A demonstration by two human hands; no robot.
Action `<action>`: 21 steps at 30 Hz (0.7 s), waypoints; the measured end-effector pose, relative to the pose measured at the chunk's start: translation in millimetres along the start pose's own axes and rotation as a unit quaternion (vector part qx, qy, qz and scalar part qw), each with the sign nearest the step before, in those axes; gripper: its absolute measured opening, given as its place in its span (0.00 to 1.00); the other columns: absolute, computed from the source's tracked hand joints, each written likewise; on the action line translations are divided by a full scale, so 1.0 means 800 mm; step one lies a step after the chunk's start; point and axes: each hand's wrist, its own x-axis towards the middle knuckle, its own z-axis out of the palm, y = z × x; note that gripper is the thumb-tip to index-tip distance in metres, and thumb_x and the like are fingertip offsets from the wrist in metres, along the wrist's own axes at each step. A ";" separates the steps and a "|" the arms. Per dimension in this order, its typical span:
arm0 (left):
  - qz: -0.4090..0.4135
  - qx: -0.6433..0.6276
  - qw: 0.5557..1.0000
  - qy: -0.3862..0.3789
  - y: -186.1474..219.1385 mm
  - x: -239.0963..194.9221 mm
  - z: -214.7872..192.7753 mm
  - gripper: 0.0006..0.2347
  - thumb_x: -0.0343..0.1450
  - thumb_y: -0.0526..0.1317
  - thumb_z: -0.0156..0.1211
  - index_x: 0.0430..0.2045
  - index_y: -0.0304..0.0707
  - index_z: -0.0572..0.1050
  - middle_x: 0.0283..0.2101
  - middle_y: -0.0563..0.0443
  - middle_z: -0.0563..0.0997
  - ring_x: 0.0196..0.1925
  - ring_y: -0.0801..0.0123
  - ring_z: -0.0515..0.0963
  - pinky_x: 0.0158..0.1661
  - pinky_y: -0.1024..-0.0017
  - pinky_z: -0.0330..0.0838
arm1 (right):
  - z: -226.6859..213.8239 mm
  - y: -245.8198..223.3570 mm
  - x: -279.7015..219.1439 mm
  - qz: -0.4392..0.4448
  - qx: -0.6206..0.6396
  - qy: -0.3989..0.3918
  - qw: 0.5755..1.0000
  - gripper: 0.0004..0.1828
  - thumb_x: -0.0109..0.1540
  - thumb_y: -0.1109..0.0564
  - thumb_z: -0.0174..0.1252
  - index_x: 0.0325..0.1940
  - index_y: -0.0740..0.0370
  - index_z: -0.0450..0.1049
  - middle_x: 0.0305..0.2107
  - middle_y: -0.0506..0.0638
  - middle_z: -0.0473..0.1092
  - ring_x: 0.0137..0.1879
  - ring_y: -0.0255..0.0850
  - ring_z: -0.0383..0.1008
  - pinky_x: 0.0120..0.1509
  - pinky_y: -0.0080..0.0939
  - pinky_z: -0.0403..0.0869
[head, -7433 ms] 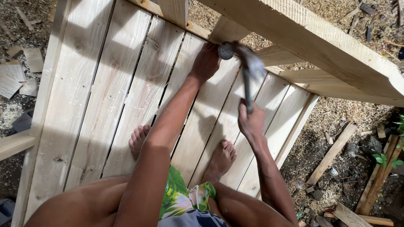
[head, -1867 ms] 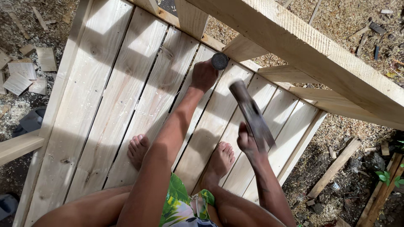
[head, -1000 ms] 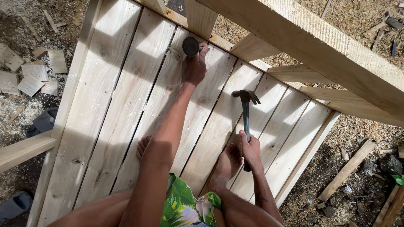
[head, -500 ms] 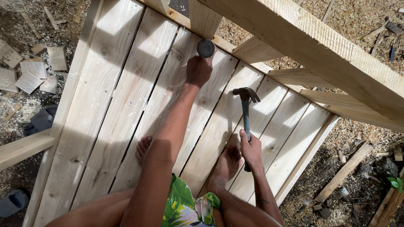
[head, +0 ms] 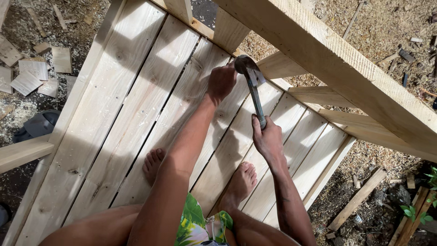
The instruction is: The person uses a hammer and a metal punch to drive nails into wooden planks on a raised wooden platform. They repeatedly position the punch over nail heads and strike it with the hammer to secure the planks to the frame.
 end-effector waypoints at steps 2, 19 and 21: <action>0.009 -0.014 1.000 0.021 0.000 0.001 0.001 0.10 0.72 0.34 0.54 0.42 0.26 0.77 0.26 0.32 0.82 0.29 0.46 0.84 0.34 0.55 0.78 | -0.005 -0.004 0.005 0.060 -0.031 -0.028 0.997 0.21 0.70 0.45 0.59 0.34 0.65 0.73 0.13 0.54 0.64 0.19 0.41 0.63 0.28 0.45 0.65; -0.074 -0.017 0.997 -0.014 -0.031 0.039 -0.014 0.15 0.81 0.40 0.48 0.29 0.30 0.79 0.32 0.32 0.82 0.36 0.44 0.83 0.41 0.52 0.78 | -0.007 0.035 -0.011 0.008 0.052 0.051 0.997 0.17 0.68 0.48 0.58 0.36 0.65 0.76 0.13 0.44 0.64 0.22 0.31 0.64 0.27 0.35 0.65; -0.126 -0.044 0.989 -0.063 -0.009 -0.005 0.005 0.20 0.84 0.42 0.46 0.28 0.30 0.80 0.34 0.31 0.83 0.38 0.42 0.83 0.43 0.52 0.77 | -0.019 0.056 -0.064 0.030 0.131 0.048 0.990 0.19 0.70 0.47 0.55 0.33 0.65 0.73 0.14 0.43 0.63 0.22 0.30 0.62 0.26 0.35 0.62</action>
